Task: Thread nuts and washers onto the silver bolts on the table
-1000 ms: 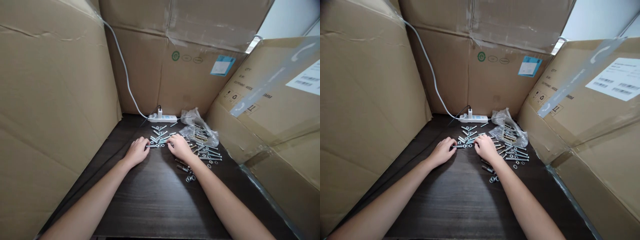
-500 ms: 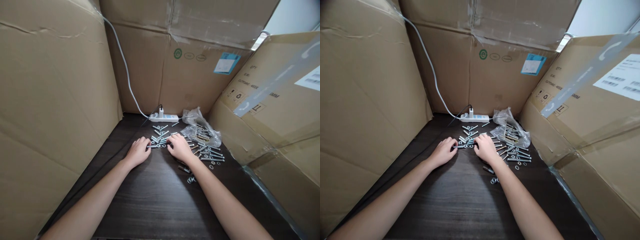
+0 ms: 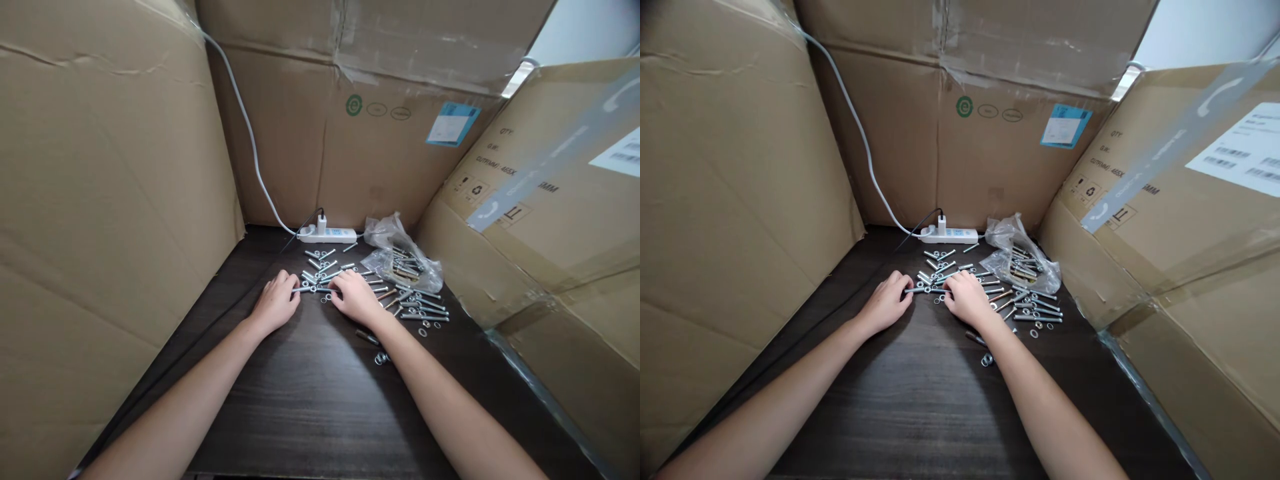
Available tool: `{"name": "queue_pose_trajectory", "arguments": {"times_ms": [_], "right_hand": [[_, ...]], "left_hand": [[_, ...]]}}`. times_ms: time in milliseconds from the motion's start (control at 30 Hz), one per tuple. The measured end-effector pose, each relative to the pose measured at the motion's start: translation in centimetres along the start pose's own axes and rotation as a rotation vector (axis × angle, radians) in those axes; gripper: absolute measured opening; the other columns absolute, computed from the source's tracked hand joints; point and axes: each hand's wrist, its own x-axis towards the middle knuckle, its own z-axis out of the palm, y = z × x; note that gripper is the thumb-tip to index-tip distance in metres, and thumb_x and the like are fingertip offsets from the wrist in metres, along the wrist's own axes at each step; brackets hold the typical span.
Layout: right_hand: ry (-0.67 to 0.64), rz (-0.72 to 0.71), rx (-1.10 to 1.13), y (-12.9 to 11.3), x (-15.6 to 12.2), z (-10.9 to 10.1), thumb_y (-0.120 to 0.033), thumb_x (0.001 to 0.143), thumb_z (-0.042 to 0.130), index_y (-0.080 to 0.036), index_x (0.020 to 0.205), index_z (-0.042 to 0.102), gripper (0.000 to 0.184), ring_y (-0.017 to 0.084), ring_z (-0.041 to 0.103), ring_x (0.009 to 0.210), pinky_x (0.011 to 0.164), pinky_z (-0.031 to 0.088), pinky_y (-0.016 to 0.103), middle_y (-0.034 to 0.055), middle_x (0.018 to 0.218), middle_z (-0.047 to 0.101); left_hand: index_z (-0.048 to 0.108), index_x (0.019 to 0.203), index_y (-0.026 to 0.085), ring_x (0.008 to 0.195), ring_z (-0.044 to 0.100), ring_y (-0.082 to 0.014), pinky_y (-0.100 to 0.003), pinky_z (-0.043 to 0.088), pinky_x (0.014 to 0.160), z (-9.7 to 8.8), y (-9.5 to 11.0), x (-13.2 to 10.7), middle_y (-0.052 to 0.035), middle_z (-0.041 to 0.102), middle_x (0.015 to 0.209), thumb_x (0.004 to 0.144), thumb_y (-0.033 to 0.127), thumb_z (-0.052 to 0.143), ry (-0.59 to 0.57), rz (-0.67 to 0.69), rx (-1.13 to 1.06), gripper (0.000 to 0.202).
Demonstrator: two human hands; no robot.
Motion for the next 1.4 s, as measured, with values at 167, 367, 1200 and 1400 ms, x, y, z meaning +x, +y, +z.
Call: {"name": "queue_pose_trajectory", "arguments": {"times_ms": [167, 367, 1200, 1400], "right_hand": [[0.001, 0.01, -0.023, -0.2, 0.2, 0.1, -0.02, 0.081, 0.055, -0.018, 0.087, 0.063, 0.009, 0.021, 0.048, 0.089, 0.08, 0.036, 0.031, 0.005, 0.086, 0.062], [-0.012, -0.033, 0.02, -0.5, 0.0, -0.4, -0.02, 0.081, 0.055, -0.019, 0.086, 0.063, 0.009, 0.02, 0.049, 0.088, 0.08, 0.036, 0.031, 0.0042, 0.086, 0.062], [0.112, 0.066, 0.273, -1.4, -4.0, -2.4, -0.021, 0.089, 0.044, -0.024, 0.099, 0.057, 0.017, 0.014, 0.059, 0.077, 0.07, 0.045, 0.024, 0.0024, 0.099, 0.06], [0.179, 0.043, 0.384, -1.6, -3.9, -2.2, -0.019, 0.088, 0.044, -0.022, 0.1, 0.057, 0.018, 0.014, 0.058, 0.075, 0.073, 0.046, 0.025, 0.0029, 0.095, 0.062]], "left_hand": [[0.05, 0.086, 0.021, 0.081, 0.054, -0.0186, -0.031, 0.041, 0.074, 0.0, 0.1, 0.0, -0.0032, 0.048, 0.09, 0.083, 0.019, 0.046, 0.009, -0.018, 0.001, 0.006], [0.052, 0.086, 0.022, 0.081, 0.054, -0.0186, -0.032, 0.041, 0.074, -0.5, 0.3, -0.1, -0.0029, 0.049, 0.091, 0.079, 0.018, 0.048, -0.027, 0.016, 0.01, 0.009], [0.052, 0.089, 0.019, 0.078, 0.051, -0.0144, -0.026, 0.042, 0.071, -2.0, 3.9, -1.2, -0.0019, 0.053, 0.087, 0.084, 0.022, 0.046, -0.02, 0.229, -0.315, 0.008], [0.054, 0.091, 0.019, 0.077, 0.052, -0.014, -0.026, 0.043, 0.072, -1.7, 4.1, -1.4, -0.0014, 0.055, 0.084, 0.087, 0.025, 0.048, 0.03, 0.232, -0.38, 0.009]]}}
